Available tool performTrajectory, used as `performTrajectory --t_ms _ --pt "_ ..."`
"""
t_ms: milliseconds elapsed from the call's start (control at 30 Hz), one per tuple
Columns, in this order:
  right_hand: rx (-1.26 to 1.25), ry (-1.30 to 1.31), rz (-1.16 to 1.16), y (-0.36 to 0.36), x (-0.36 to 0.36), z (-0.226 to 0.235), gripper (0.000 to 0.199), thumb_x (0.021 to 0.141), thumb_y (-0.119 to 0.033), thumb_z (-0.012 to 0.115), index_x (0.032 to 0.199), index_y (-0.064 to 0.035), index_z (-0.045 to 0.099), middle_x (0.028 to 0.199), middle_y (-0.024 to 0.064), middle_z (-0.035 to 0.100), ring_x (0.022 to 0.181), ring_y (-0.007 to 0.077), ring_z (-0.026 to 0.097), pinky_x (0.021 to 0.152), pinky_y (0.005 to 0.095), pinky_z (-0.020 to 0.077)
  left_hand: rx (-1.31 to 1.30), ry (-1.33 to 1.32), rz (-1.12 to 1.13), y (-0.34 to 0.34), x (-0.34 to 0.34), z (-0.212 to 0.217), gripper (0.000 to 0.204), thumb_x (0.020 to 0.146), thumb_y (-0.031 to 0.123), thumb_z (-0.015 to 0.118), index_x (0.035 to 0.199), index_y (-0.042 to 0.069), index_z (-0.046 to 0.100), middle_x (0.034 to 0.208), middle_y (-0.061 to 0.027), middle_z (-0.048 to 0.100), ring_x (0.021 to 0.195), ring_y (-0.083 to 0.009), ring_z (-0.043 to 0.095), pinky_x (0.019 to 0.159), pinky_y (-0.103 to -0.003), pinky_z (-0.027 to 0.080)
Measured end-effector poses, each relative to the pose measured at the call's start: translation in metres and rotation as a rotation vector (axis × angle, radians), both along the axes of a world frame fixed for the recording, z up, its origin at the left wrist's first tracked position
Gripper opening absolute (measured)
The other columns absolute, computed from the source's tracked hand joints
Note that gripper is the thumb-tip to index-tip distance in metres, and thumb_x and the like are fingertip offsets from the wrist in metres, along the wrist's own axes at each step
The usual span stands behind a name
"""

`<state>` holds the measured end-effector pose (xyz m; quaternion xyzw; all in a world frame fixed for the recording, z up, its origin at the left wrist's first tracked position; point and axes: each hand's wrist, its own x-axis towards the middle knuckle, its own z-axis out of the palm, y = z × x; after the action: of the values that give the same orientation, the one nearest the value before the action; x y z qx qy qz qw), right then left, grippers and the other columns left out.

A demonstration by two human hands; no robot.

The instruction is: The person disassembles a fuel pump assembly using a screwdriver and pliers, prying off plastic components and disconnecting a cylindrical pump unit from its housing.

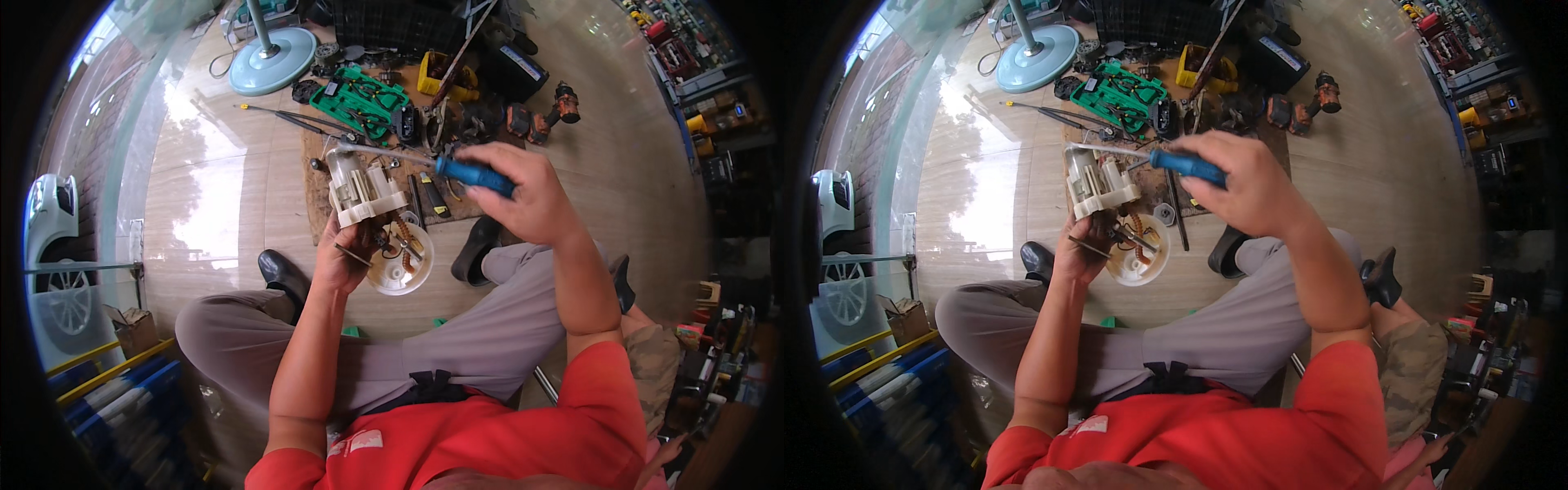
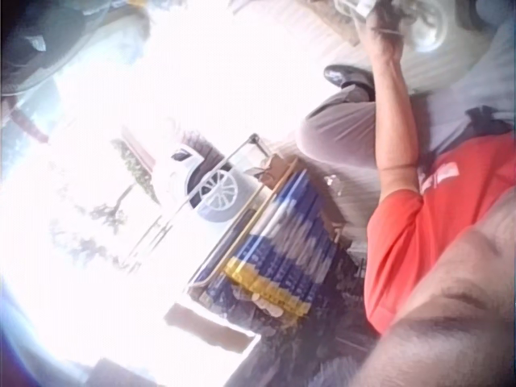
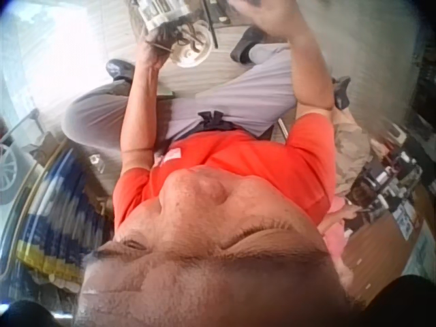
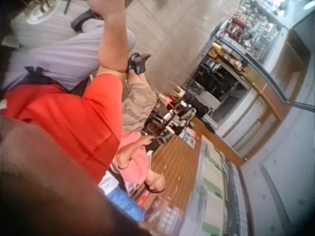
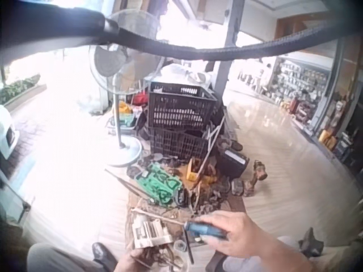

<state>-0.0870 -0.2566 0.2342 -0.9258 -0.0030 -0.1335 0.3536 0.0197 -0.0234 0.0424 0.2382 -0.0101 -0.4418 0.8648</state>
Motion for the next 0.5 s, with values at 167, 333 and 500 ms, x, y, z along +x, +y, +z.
performTrajectory --t_ms 167,333,500 --pt "-0.078 0.085 0.09 -0.004 -0.018 0.013 0.032 0.078 -0.005 0.068 0.11 -0.0003 0.066 0.087 0.014 0.064 0.073 0.0278 0.062 0.066 0.0329 0.0491 -0.133 -0.058 -0.003 0.003 0.008 -0.004 0.034 0.086 0.021 0.073 0.112 0.009 0.056 0.089 -0.0032 0.056 0.084 -0.0163 0.053 0.076 -0.035 0.046" --pt "-0.074 0.095 0.147 0.004 -0.021 0.007 0.032 0.082 -0.008 0.066 0.113 -0.0051 0.068 0.082 0.0138 0.063 0.071 0.0321 0.062 0.065 0.0385 0.0501 -0.107 0.037 0.025 0.006 0.014 -0.005 0.026 0.086 0.019 0.071 0.104 0.007 0.058 0.083 -0.002 0.052 0.076 -0.0137 0.047 0.071 -0.03 0.042" --pt "-0.086 0.177 0.129 0.012 -0.019 -0.001 0.032 0.081 -0.006 0.066 0.113 -0.0039 0.068 0.083 0.0134 0.064 0.072 0.0308 0.063 0.066 0.0372 0.0504 0.044 -0.083 0.031 0.007 0.016 -0.006 0.024 0.087 0.029 0.065 0.094 0.009 0.054 0.079 -0.0001 0.044 0.078 -0.0179 0.048 0.091 -0.044 0.043"
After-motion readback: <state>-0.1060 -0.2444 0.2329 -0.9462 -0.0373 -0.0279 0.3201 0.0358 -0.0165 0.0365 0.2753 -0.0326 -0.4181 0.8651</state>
